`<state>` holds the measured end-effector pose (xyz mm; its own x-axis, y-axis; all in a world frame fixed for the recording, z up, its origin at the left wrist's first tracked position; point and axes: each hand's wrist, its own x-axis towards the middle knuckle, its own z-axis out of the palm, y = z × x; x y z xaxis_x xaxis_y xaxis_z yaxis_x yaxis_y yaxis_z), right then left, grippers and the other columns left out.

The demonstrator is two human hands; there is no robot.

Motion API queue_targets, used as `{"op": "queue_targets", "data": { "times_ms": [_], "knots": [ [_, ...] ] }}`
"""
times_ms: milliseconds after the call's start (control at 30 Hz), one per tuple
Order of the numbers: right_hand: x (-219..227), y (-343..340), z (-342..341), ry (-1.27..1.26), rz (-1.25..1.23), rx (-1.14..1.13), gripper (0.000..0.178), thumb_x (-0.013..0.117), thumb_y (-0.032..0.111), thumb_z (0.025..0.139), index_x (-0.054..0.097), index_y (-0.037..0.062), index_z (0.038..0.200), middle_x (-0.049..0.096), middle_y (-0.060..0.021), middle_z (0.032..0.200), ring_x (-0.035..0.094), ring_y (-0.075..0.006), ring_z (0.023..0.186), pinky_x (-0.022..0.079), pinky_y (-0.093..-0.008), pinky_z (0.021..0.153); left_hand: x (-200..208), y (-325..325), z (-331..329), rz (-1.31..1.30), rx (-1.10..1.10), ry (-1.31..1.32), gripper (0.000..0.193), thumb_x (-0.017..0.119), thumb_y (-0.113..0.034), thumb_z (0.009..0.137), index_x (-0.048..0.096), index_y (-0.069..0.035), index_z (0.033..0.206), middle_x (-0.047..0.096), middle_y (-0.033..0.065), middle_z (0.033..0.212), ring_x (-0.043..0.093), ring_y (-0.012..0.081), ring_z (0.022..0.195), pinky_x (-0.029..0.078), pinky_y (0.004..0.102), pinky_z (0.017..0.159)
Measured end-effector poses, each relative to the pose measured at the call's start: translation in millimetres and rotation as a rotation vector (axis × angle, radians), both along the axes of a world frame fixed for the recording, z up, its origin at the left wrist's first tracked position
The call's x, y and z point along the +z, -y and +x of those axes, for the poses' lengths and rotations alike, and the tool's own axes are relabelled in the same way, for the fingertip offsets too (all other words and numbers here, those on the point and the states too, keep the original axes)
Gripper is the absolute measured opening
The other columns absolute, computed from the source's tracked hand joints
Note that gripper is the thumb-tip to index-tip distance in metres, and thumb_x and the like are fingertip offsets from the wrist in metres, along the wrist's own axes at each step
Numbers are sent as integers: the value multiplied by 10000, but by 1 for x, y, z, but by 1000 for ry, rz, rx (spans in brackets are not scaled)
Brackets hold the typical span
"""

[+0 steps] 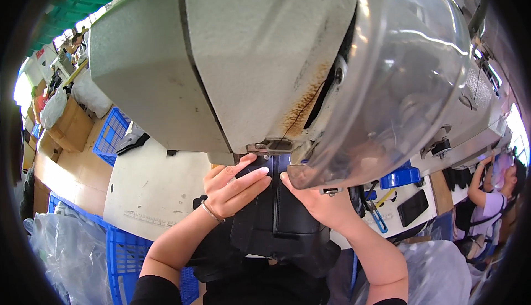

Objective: Using an industrial sewing machine to stitch together black synthetic or leather shoe upper components.

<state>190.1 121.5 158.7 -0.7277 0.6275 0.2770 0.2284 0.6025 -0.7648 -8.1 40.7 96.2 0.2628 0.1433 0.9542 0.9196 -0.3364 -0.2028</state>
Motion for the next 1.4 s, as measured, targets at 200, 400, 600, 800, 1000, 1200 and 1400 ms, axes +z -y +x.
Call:
{"op": "queue_targets", "data": {
  "times_ms": [200, 400, 600, 800, 1000, 1200, 1400],
  "knots": [
    [5, 8, -4, -25, 149, -64, 323, 694, 173, 903, 547, -5, 678, 408, 8, 534, 357, -48, 541, 296, -284, 491, -1, 0, -1, -21, -25, 8, 222, 771, -99, 670, 776, -140, 888, 718, -32, 985, 634, 174, 750, 381, 240, 477],
    [2, 10, -5, -53, 175, -76, 347, 699, 179, 898, 527, 0, 656, 388, -30, 516, 356, -84, 503, 287, -306, 483, -5, 2, -3, -37, -55, 24, 255, 781, -108, 663, 773, -147, 915, 716, -34, 994, 637, 179, 774, 384, 239, 485],
    [6, 5, 1, 47, 95, -74, 283, 690, 211, 919, 655, -7, 742, 515, 12, 544, 443, -46, 550, 361, -277, 517, 0, 1, -1, -56, -56, 40, 266, 789, -108, 652, 773, -140, 916, 708, -30, 962, 644, 176, 766, 395, 241, 488],
    [-3, -14, 3, 102, -58, -32, 266, 688, 249, 922, 699, 2, 1019, 710, -14, 928, 608, -60, 876, 473, -253, 811, 3, -2, 1, -48, -46, 60, 293, 771, -89, 624, 768, -111, 915, 688, -16, 885, 640, 172, 734, 415, 245, 497],
    [-43, -45, 16, 81, 265, 152, 317, 636, 246, 953, 640, 5, 1160, 670, -44, 1132, 606, -134, 1038, 466, -312, 917, 7, -3, 4, -68, -55, 80, 333, 736, -85, 581, 760, -73, 913, 666, -5, 796, 640, 170, 727, 446, 256, 528],
    [-46, -52, 11, 135, 61, 49, 319, 614, 260, 974, 635, 14, 1176, 659, -51, 1151, 602, -141, 1070, 455, -308, 940, 7, -5, -3, -87, -63, 82, 349, 717, -90, 578, 760, -71, 923, 666, 1, 806, 650, 170, 747, 455, 271, 544],
    [-76, -76, 33, 207, 279, 157, 306, 611, 260, 981, 643, 21, 1169, 665, -32, 1132, 601, -130, 1063, 454, -298, 941, 10, -4, -6, -101, -71, 36, 327, 727, -87, 611, 759, -81, 937, 668, -8, 841, 647, 175, 745, 425, 268, 519]
  ]
}}
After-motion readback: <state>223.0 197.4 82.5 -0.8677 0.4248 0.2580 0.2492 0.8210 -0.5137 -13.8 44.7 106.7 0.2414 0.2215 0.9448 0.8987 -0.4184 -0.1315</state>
